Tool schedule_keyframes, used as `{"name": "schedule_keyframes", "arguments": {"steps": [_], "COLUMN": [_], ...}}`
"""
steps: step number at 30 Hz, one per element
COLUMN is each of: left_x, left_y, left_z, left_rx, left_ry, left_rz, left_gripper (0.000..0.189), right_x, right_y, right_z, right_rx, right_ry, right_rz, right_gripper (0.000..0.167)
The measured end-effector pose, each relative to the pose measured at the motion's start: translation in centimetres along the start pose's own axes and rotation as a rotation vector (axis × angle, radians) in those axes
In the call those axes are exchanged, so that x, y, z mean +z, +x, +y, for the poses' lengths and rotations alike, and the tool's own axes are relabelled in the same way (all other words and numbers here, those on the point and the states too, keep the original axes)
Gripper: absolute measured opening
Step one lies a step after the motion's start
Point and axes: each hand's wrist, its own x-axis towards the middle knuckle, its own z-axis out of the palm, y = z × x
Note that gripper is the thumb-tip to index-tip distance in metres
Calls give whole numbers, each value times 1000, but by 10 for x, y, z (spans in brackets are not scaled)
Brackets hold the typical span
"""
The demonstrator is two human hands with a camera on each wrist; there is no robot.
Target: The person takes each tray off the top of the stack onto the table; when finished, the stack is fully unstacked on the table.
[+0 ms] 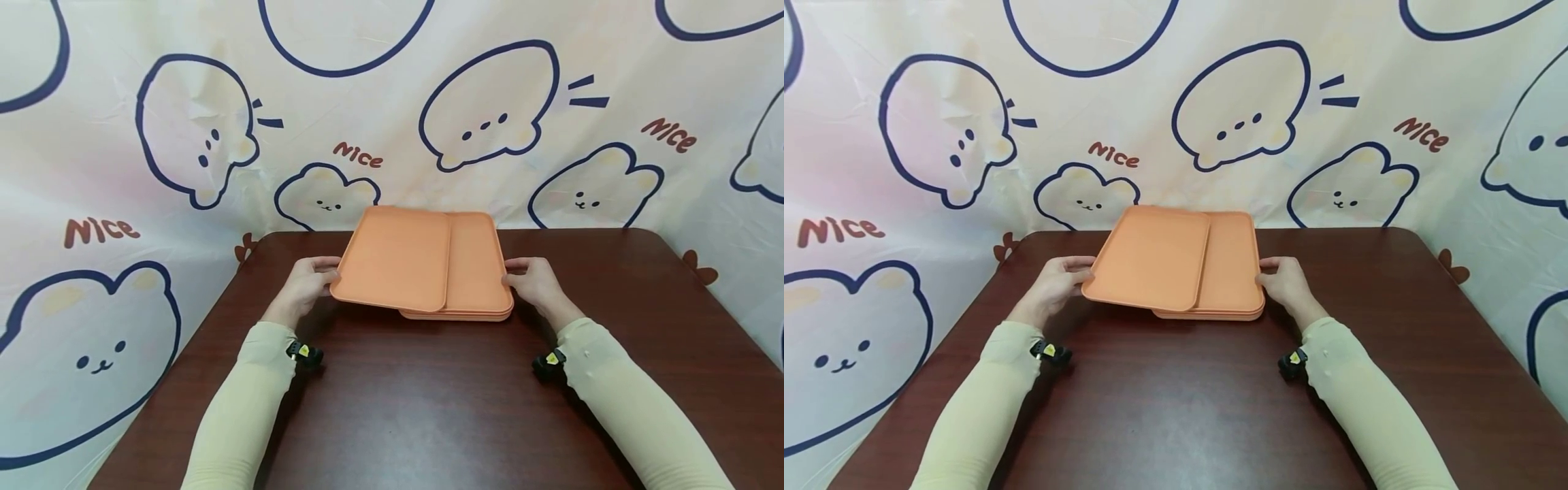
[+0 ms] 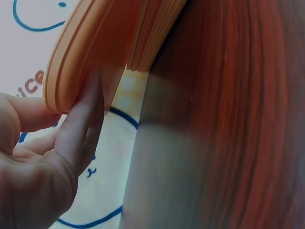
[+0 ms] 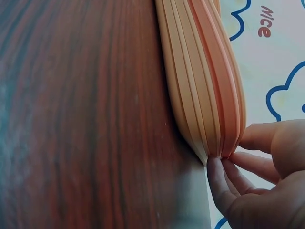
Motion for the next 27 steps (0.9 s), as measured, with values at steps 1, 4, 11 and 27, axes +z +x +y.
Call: {"name": "schedule_keyframes", "arguments": {"steps": [1, 4, 11, 27], "left_x": [-3, -13, -38, -101], "left_y": [-1, -4, -12, -19], "left_z": [0, -3, -9, -32], "left_rx": [-2, -3, 29, 35], "left_ry": [-2, -6, -27, 16], "left_rz": [3, 12, 33, 95], "left_gripper": [48, 49, 51, 55], "right_x": [0, 0, 0, 1], "right_y": [1, 2, 2, 1], "right_z": [0, 1, 3, 2], "right_rx": [-1, 3, 3, 9], "right_ry": [-1, 3, 5, -5], "right_rz": [0, -1, -2, 0], "right_gripper": [48, 48, 49, 50]}}
